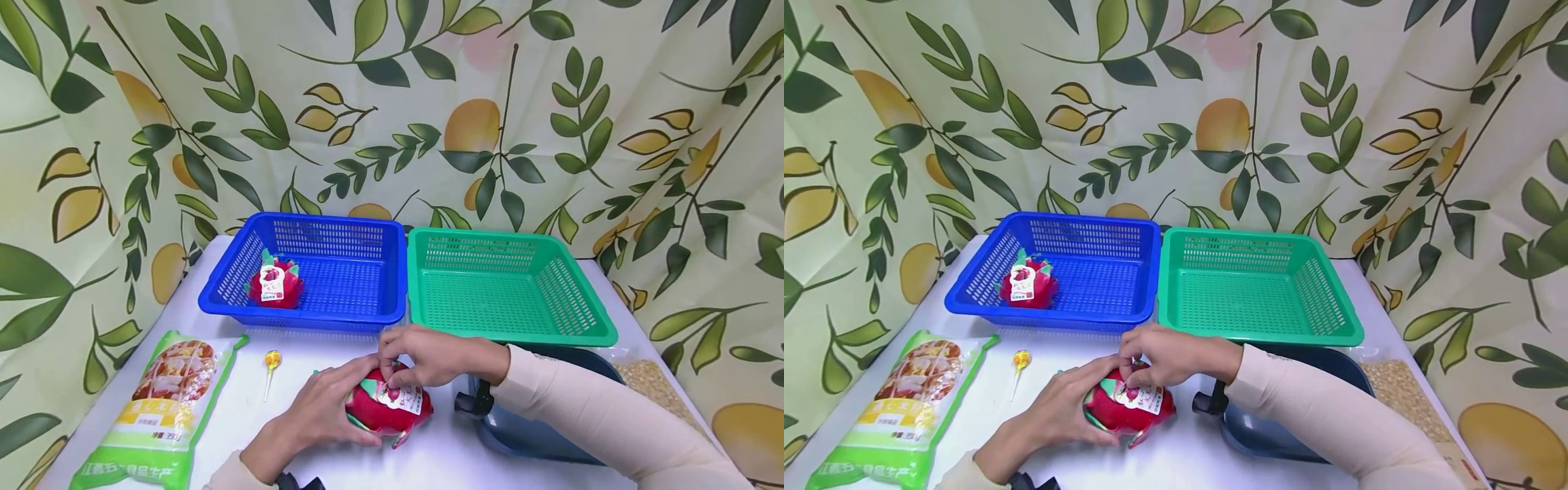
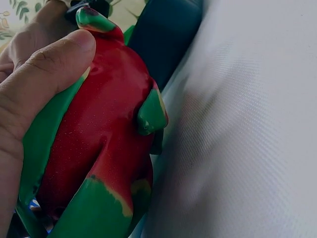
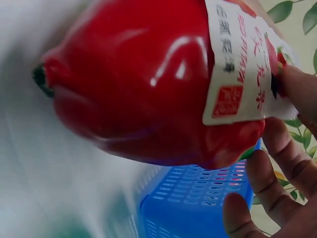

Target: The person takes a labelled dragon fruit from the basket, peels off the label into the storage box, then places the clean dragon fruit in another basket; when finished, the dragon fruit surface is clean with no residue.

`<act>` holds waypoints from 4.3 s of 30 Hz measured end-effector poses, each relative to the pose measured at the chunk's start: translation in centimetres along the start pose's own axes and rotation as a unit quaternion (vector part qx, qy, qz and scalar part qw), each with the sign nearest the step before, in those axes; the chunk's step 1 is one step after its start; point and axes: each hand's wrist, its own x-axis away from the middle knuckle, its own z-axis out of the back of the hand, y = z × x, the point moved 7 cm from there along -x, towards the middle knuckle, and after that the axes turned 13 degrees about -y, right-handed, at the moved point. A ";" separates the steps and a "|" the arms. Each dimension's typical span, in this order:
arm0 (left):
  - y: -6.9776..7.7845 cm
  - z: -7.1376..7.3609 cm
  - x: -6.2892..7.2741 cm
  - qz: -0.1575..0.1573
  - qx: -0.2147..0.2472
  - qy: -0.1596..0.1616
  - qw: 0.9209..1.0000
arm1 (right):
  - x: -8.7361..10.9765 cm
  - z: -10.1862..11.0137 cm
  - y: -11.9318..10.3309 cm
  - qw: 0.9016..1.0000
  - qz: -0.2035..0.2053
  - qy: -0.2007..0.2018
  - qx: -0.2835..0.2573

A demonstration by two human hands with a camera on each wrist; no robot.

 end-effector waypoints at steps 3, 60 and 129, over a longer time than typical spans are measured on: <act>0.0 0.1 0.1 -0.004 -0.001 0.003 1.000 | 0.2 -0.2 -0.1 1.000 0.006 -0.004 0.002; -0.1 -0.2 0.0 0.047 0.007 -0.020 0.999 | 17.3 -5.3 10.8 0.980 -0.093 0.018 -0.173; 4.5 8.7 -7.0 -0.037 0.013 0.002 0.999 | 33.2 1.0 14.6 0.902 -0.314 0.293 -0.037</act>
